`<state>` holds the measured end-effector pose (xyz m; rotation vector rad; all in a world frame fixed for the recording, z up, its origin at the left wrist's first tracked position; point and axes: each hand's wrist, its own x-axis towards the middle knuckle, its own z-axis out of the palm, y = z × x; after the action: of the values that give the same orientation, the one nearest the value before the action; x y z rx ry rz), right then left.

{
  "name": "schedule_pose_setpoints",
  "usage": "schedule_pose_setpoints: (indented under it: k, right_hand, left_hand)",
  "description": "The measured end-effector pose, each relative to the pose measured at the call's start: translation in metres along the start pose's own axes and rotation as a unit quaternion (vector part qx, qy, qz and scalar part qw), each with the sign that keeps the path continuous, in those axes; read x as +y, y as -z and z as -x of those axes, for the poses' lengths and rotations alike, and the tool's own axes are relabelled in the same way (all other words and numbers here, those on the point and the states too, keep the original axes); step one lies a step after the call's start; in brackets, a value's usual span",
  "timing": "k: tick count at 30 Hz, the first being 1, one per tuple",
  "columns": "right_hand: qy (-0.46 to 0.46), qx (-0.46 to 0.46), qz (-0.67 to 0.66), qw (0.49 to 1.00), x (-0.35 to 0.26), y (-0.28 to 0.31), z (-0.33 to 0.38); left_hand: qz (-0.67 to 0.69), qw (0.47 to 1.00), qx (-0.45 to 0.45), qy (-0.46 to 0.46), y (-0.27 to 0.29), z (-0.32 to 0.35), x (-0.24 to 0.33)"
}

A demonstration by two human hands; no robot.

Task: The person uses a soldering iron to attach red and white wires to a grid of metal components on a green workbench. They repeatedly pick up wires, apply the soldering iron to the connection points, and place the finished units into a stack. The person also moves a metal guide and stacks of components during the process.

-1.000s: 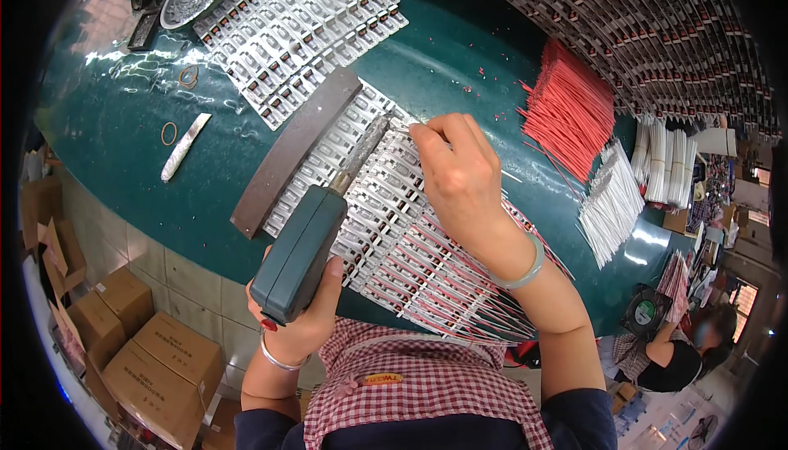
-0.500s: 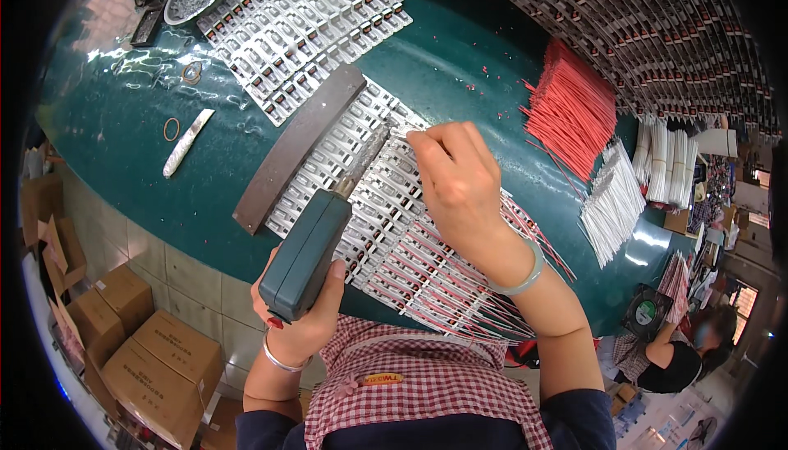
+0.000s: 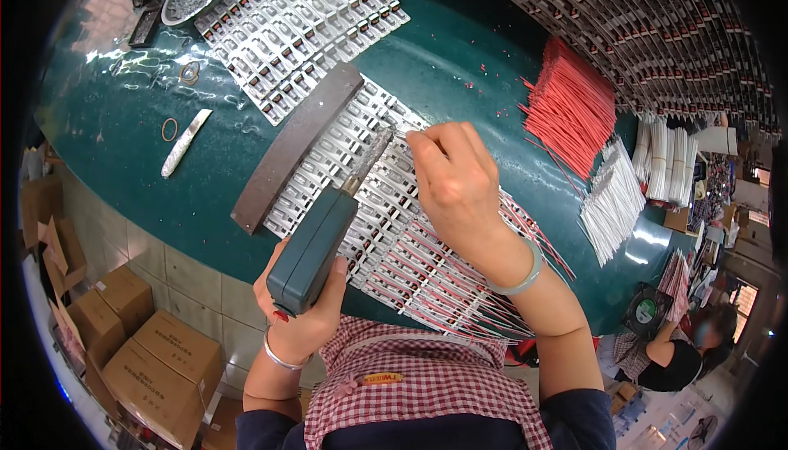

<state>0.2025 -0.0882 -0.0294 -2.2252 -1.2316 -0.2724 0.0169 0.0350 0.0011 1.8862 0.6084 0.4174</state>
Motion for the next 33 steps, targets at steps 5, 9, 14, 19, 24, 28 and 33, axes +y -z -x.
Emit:
schedule_pose_setpoints:
  k: [5,9,14,19,24,28,33]
  right_hand:
    - [0.002,0.0,0.0,1.0,0.0,0.001,0.0]
    - [0.003,0.003,0.002,1.0,0.0,-0.001,0.0]
    - [0.005,0.004,0.007,1.0,0.0,-0.001,0.001]
    - [0.007,0.015,0.013,1.0,-0.001,-0.002,0.001]
    - [0.021,0.047,0.016,0.999,-0.003,-0.002,0.0]
    - [0.019,0.029,-0.002,0.999,-0.01,-0.001,0.003]
    - [0.017,0.013,-0.004,1.0,-0.01,-0.004,0.005]
  left_hand:
    - [0.009,1.0,0.008,0.005,-0.001,-0.002,0.003]
    - [-0.013,1.0,0.009,0.0,0.0,-0.002,0.006]
    - [-0.014,0.998,0.044,0.033,0.003,0.013,-0.003]
    - [-0.009,0.997,0.058,0.042,0.003,0.016,0.001]
    - [-0.004,0.997,0.062,0.051,0.004,0.018,0.002]
    - [-0.011,0.997,0.061,0.046,0.006,0.021,-0.001]
    - [0.007,0.997,0.057,0.058,0.006,0.023,-0.004]
